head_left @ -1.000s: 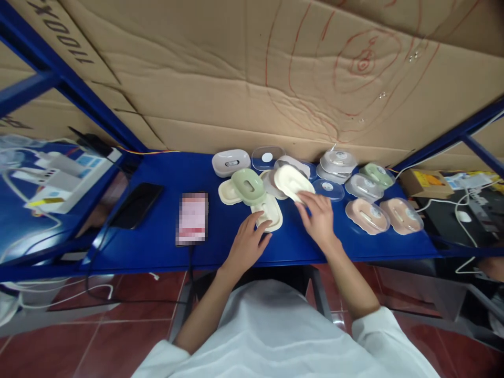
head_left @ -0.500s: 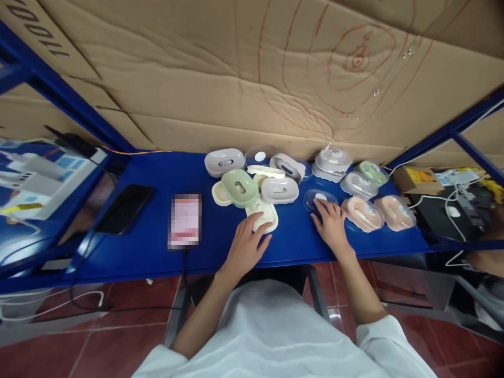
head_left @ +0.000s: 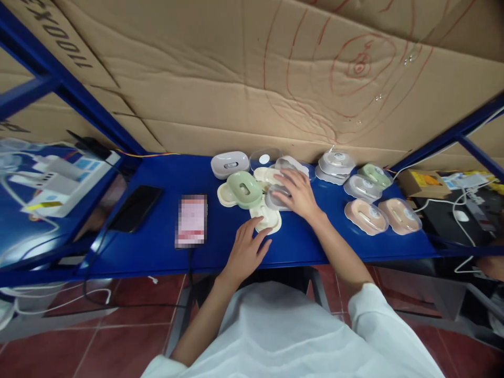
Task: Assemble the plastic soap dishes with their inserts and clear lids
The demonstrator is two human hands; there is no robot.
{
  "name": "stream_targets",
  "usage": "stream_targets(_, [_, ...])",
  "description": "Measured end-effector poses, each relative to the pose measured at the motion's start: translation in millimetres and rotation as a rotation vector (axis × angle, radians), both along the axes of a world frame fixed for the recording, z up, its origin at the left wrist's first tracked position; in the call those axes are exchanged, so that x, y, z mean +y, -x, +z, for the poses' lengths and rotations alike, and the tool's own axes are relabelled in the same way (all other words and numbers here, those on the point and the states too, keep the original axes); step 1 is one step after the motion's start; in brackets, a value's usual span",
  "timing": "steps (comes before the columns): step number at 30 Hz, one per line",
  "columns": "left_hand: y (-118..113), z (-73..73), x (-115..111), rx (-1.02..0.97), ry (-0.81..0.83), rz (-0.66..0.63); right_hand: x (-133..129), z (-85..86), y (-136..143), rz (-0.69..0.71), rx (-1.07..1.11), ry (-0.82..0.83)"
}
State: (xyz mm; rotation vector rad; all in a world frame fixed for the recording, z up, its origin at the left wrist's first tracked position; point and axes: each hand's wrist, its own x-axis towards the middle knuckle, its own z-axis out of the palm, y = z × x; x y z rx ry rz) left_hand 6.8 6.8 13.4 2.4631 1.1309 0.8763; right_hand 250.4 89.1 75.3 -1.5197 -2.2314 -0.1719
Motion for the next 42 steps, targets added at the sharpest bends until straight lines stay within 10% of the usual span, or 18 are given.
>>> stream_targets(5, [7.7,2.3,-4.8,-0.016,-0.012,0.01,43.6,17.0,-66.3,-0.239,0.038,-0.069])
stream_targets(8, [11.9,1.9,-5.5,-0.017,-0.014,0.004,47.2,25.7,-140.9,-0.524,-0.047,0.189])
stream_targets(14, [-3.1,12.8,-5.1,-0.102,-0.016,-0.04,43.0,32.1,-210.5,-0.47,-0.117,0.233])
stream_targets(25, [-79.2,45.7,12.9,-0.644,0.254,-0.139,-22.0,30.7,-124.5,-0.176,0.232,-0.063])
stream_targets(31, [-75.1,45.0,15.7,-0.464,0.039,-0.103,37.0,14.6,-51.6,0.052,0.181,0.079])
stream_targets(35, [-47.7,34.1,11.9,-0.311,-0.063,0.036,57.4,14.9,-42.5,-0.041,0.044,0.063])
stream_targets(42, [-21.9,25.2,3.9,-0.293,-0.031,0.095,-56.6,-31.4,-91.9,-0.41,-0.081,0.057])
